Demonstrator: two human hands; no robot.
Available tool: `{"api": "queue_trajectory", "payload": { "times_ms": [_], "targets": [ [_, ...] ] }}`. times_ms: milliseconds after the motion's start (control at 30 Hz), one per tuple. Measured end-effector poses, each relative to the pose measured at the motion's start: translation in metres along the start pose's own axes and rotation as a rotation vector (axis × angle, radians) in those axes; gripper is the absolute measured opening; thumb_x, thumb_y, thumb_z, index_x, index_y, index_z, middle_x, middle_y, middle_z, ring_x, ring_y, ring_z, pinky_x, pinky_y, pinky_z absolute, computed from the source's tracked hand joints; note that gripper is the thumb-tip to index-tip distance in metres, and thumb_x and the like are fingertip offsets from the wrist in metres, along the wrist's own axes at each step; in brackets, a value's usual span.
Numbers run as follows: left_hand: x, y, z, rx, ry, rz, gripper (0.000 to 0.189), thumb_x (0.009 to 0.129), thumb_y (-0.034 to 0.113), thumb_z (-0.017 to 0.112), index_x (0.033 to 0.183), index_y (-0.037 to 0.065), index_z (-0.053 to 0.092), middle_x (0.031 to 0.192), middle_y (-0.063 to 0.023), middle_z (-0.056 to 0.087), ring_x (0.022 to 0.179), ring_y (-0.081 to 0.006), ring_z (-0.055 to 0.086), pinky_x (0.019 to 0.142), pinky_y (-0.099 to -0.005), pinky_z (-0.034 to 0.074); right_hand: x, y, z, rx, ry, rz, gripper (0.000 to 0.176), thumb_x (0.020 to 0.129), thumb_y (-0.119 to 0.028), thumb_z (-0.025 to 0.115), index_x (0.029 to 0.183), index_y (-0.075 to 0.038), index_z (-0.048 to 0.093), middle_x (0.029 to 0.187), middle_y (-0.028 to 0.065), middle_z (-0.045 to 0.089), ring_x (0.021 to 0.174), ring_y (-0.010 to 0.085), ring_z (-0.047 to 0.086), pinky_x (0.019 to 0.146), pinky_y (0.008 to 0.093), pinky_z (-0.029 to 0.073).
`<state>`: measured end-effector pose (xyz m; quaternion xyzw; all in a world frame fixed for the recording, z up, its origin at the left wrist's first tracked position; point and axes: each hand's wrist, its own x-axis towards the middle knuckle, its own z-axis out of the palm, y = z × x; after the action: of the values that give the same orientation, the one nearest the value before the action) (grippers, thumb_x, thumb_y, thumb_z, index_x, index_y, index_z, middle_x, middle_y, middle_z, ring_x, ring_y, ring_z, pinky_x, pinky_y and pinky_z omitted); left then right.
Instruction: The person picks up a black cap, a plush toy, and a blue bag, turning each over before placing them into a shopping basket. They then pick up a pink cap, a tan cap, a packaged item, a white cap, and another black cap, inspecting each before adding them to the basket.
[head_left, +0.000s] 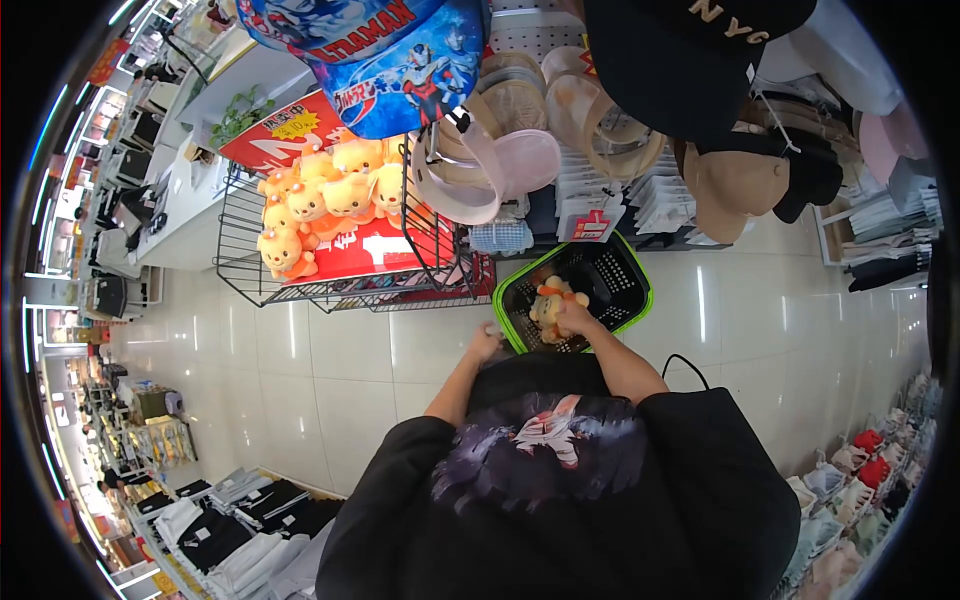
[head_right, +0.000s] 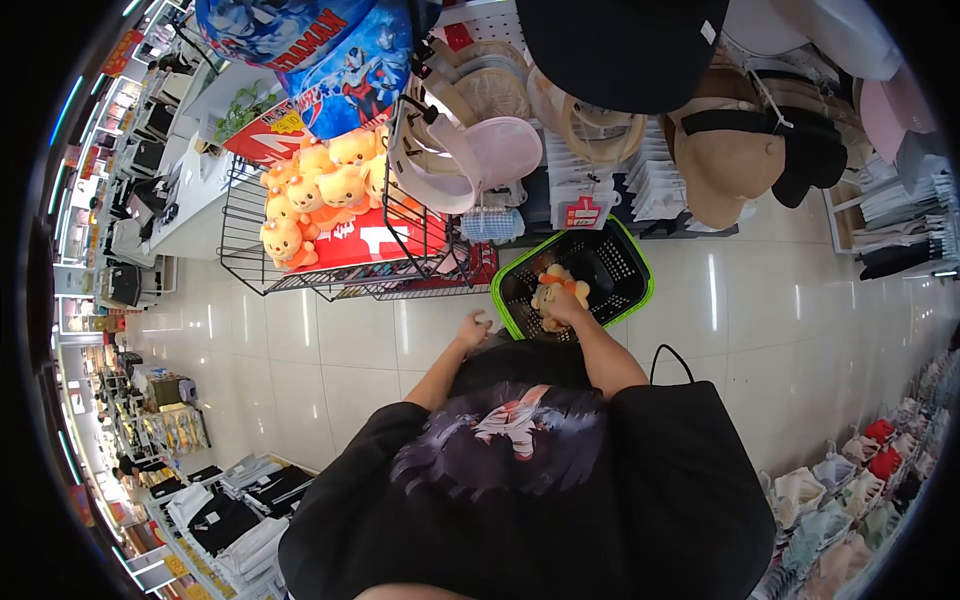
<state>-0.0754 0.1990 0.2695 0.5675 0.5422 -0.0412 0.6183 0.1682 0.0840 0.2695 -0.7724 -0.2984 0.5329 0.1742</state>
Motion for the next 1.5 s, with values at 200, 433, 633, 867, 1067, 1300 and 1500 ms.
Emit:
{"api": "queue_trajectory", "payload": {
  "times_ms": [200,433,633,867,1067,1300,1500],
  "targets": [
    [0.024,0.112,-0.041,0.126,0.325,0.544,0.059,0.08,0.01,0.062,0.132,-0.003,0.037,0.098,-0.0197,0.061,0.092,-0.0295,0.062,0.082,-0.0385,0.048,0.042,-0.104,-0.018,0.02,0.504,-0.445,0.051,0.079,-0.013,0.059,0.123,0.007,0.045,0.115,0.0266,0.057,0.112,0.0371,0.055,0.096,0.0411,0.043],
    [0.074,0.2,-0.072,0.402,0.167,0.683,0.065,0.077,0.004,0.056,0.138,0.001,0.034,0.142,-0.0299,0.031,0.132,-0.0415,0.033,0.108,-0.0463,0.031,0.061,-0.192,-0.042,-0.081,0.428,-0.637,0.067,0.077,-0.012,0.063,0.137,-0.002,0.035,0.134,0.0272,0.042,0.121,0.0429,0.047,0.101,0.0447,0.041],
    [0.101,0.182,-0.066,0.711,0.157,0.793,0.06,0.079,0.011,0.063,0.134,0.005,0.039,0.138,-0.0323,0.031,0.121,-0.0467,0.043,0.103,-0.0463,0.038,0.052,-0.197,-0.038,-0.157,0.395,-0.453,0.049,0.078,-0.013,0.063,0.122,-0.001,0.045,0.121,0.0229,0.05,0.112,0.0407,0.054,0.094,0.0463,0.046],
    [0.062,0.166,-0.044,0.587,0.153,0.742,0.019,0.084,0.015,0.058,0.093,-0.001,0.055,0.095,-0.0289,0.059,0.094,-0.044,0.057,0.079,-0.0497,0.044,0.023,-0.176,-0.016,-0.187,0.473,-0.405,0.03,0.081,-0.011,0.058,0.107,-0.001,0.048,0.109,0.0232,0.056,0.099,0.0418,0.059,0.083,0.0501,0.048],
    [0.049,0.093,-0.03,0.608,-0.017,0.702,0.024,0.087,0.022,0.057,0.091,-0.002,0.057,0.091,-0.0265,0.06,0.09,-0.0424,0.059,0.077,-0.0496,0.045,0.02,-0.111,0.02,-0.081,0.307,-0.481,0.017,0.08,-0.007,0.056,0.096,-0.001,0.055,0.105,0.0207,0.057,0.104,0.0377,0.056,0.089,0.0451,0.045],
    [-0.035,0.138,-0.033,0.646,0.009,0.802,0.016,0.086,0.014,0.059,0.092,0.001,0.053,0.11,-0.0225,0.054,0.089,-0.0386,0.059,0.075,-0.0456,0.048,0.002,-0.06,0.005,0.052,0.399,-0.158,0.052,0.073,0.0,0.061,0.125,-0.002,0.05,0.126,0.0215,0.053,0.119,0.0372,0.051,0.099,0.0404,0.042],
    [-0.091,0.193,-0.046,0.365,-0.088,1.141,0.009,0.086,0.0,0.057,0.09,0.0,0.049,0.114,-0.016,0.059,0.077,-0.0188,0.064,0.064,-0.0297,0.05,-0.029,-0.035,0.003,0.317,0.557,-0.642,0.084,0.069,-0.01,0.074,0.142,-0.005,0.033,0.136,0.0165,0.047,0.125,0.0284,0.047,0.105,0.0327,0.036]
  ]
}}
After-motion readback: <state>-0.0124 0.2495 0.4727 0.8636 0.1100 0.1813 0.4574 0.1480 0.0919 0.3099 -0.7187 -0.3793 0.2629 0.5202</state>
